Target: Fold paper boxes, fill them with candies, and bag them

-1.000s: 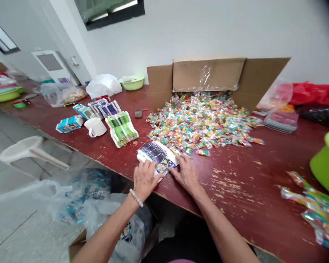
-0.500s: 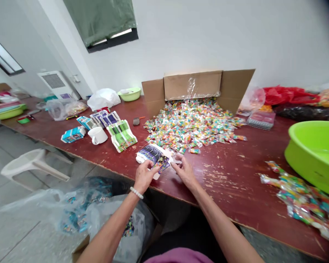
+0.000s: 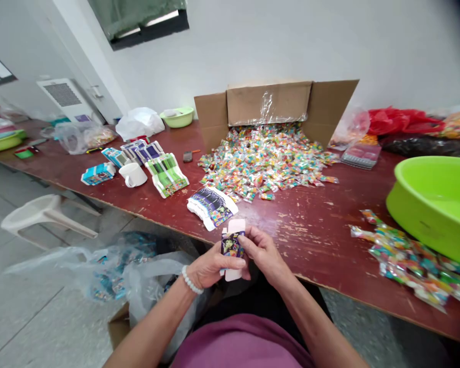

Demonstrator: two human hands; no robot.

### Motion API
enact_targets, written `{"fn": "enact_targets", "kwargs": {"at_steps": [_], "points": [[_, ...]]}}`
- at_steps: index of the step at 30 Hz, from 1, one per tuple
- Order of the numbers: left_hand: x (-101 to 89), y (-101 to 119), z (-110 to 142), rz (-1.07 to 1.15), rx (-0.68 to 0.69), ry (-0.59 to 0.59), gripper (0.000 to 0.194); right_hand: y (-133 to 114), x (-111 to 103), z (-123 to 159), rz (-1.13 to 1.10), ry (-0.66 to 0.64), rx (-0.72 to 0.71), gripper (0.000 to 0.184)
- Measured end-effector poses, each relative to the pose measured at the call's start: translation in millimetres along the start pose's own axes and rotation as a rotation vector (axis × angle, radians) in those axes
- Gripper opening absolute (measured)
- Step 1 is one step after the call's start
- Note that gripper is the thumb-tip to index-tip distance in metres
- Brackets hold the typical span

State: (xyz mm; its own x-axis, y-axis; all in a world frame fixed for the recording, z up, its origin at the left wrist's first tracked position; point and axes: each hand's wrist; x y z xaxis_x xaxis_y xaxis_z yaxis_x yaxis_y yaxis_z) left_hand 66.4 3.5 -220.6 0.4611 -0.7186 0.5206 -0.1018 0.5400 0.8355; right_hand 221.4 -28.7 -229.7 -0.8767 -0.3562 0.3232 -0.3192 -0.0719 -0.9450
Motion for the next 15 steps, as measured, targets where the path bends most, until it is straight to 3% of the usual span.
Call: {"fn": "enact_targets", "kwargs": {"at_steps": [5,8,15], "points": [[15.9,2,2,-0.301,0.053,0.112,0.034,3,16,5,0.071,0.027,-0.048,0.043],[23.0,5,5,-0.483,0.106,0.169,0.033,5,26,5,0.101,0.115,-0.064,0.047],[29.1,0,2,-0.509,0.175,0.232,0.019,-7,35,9,0.298,0.183,-0.049,0.045]]}}
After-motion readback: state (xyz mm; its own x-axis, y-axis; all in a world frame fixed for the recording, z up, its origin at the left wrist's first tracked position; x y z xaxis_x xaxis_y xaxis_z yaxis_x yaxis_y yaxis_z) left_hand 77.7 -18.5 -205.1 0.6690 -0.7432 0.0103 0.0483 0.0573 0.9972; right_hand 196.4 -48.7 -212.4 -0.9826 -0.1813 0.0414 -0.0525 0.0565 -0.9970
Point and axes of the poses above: each hand's wrist, its own z-axis away from the middle knuckle, its own x-axis out of the palm, y = z × x, and after that the axes turned 15 degrees about -y, right-handed
